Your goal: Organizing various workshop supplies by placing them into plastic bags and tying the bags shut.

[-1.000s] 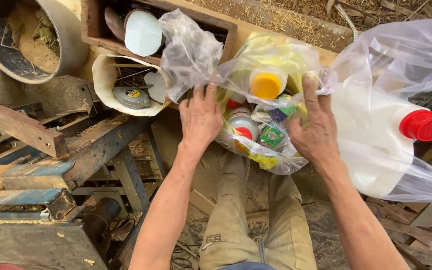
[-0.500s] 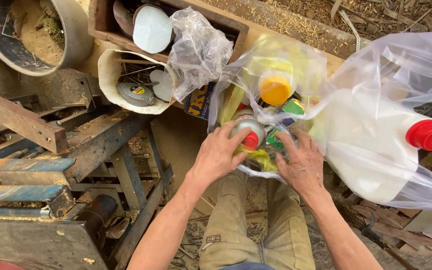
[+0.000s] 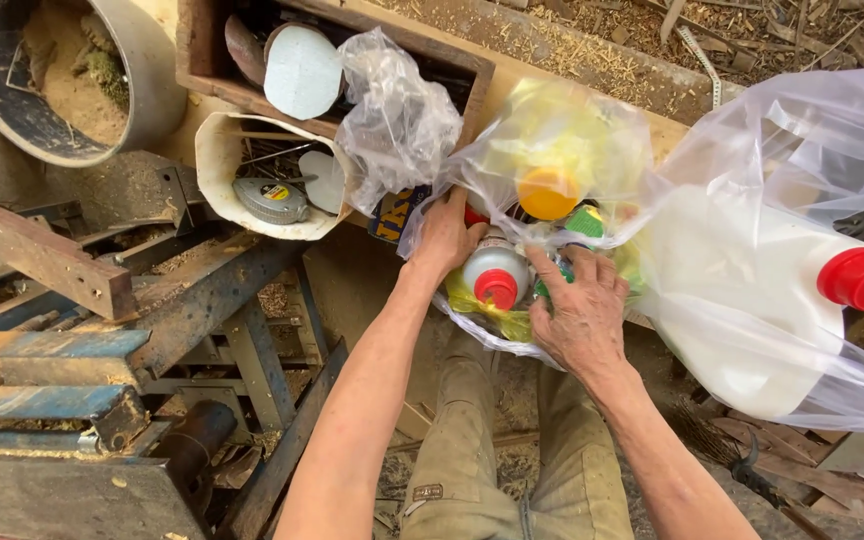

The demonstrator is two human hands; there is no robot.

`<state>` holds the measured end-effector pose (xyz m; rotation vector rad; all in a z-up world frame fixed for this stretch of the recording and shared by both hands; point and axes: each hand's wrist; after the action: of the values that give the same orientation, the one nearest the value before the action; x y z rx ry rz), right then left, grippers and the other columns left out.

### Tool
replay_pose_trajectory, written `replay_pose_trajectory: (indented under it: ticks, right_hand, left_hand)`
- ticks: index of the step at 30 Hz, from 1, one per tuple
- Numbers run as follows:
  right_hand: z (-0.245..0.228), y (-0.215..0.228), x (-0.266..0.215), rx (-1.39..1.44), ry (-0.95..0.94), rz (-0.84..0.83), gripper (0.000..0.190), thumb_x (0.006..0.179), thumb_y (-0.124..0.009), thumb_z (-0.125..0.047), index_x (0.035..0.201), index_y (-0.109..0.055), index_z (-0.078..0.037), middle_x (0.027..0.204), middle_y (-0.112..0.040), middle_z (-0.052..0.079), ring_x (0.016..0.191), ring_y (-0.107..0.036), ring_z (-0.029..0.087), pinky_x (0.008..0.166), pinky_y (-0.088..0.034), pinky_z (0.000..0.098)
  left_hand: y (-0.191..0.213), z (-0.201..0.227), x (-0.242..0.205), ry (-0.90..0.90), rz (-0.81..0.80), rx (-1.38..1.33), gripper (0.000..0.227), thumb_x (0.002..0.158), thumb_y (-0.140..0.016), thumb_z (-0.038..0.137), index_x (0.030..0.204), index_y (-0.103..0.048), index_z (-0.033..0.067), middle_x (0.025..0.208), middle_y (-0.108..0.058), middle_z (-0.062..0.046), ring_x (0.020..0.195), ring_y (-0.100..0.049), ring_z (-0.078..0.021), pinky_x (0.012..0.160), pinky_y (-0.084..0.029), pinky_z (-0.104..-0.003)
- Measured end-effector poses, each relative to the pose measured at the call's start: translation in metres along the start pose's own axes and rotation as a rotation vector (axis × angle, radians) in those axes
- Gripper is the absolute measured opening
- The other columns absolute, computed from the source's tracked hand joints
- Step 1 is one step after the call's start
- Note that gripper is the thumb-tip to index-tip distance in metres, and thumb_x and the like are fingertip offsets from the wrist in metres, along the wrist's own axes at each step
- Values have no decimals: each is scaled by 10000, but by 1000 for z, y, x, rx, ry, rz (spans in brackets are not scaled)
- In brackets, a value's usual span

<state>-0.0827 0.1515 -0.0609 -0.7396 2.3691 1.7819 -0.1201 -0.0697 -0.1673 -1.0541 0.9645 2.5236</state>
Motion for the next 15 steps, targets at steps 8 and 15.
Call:
replay_pose_trajectory:
  ticks: [8,15]
  right_hand:
    - [-9,45,67,-31,-2,-42,764,843,-651,-276,1553,-425,-449,1123,-549,195,905,-694,424,841,-535,585]
    - [15,81,104,249,-51,68,501,1039,-603,-150,1515,-566,-298,1099,-417,198,868,-640,409,791,-557,608]
  left_hand:
    - [12,28,20,-41,-37,306,425,824,-667,378,1113,-753,79,1064,-759,-187,1097,-705,-433,924,-568,-574]
    - [21,44,-19,-432,445,611,556,653,-778,380,1078,-618,59,796,-663,-160,739,-722,-378,623,-608,-476]
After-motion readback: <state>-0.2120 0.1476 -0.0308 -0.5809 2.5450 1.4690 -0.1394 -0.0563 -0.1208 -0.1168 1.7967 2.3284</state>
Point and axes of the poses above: each hand's wrist, its own x-axis towards the middle knuckle, its own y-axis out of the back of the hand, z = x × y
